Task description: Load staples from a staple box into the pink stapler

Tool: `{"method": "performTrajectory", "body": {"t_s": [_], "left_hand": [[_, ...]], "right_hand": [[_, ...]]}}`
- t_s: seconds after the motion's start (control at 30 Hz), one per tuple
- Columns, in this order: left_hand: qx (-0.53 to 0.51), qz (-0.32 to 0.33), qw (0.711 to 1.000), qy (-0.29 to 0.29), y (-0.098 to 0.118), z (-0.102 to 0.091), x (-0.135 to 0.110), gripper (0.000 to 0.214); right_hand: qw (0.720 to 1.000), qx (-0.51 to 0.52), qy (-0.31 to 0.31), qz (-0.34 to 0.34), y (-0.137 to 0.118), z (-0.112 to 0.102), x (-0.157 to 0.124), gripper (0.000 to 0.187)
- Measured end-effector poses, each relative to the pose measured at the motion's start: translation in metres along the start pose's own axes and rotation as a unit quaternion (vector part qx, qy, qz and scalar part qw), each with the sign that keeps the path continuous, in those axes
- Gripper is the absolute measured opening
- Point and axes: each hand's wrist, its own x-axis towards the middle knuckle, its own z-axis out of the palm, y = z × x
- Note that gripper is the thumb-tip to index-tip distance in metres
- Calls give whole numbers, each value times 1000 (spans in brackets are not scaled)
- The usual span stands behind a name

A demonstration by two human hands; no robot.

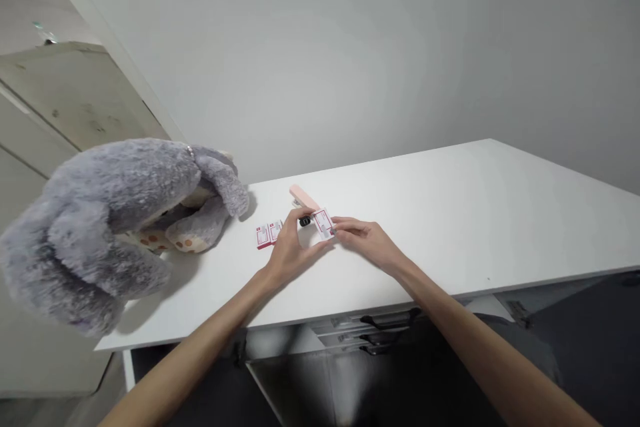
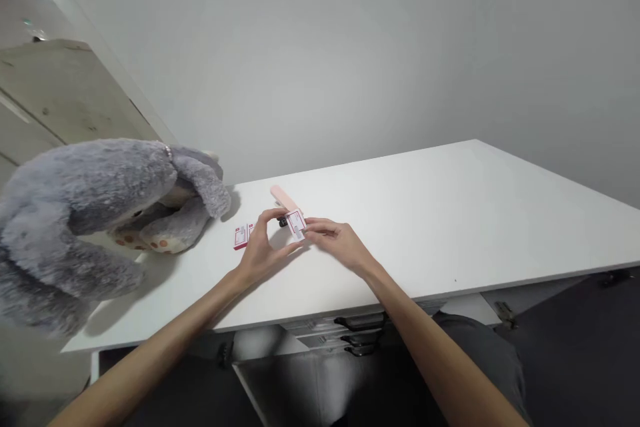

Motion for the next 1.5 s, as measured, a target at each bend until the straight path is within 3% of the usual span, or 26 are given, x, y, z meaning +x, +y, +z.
{"method": "performTrajectory", "body": {"t_s": [0.13,0.2,0.3,0.47,0.63,0.83,1.03,1.37,1.5], "left_hand": [[-92,-8,996,-12,-6,11,10,73],[-168,-43,984,-30,-9,14,12,66],[-286,-108,951,-53,-13,17,13,46],[-408,-150,895,-102,-13,16,14,43],[-452,-196,867,-74,-11,14,14,44],[-438,-206,875,-34,-12,15,14,42],[-392,-193,900,4,-11,16,14,35],[-327,-163,931,-3,-6,15,11,34],[-346,-168,923,-1,-5,18,10,34]], "right_hand": [[999,4,37,30,4,-2,2,44],[998,0,51,28,5,-3,2,45],[999,2,45,30,4,-4,3,45],[998,-3,11,58,1,-4,0,44],[999,-3,20,45,-1,-4,-1,42],[998,-25,46,41,-5,-1,-1,37],[997,-29,58,36,-9,2,-2,37],[995,-40,91,27,-9,3,-1,43],[994,-41,105,0,-3,2,0,34]]}}
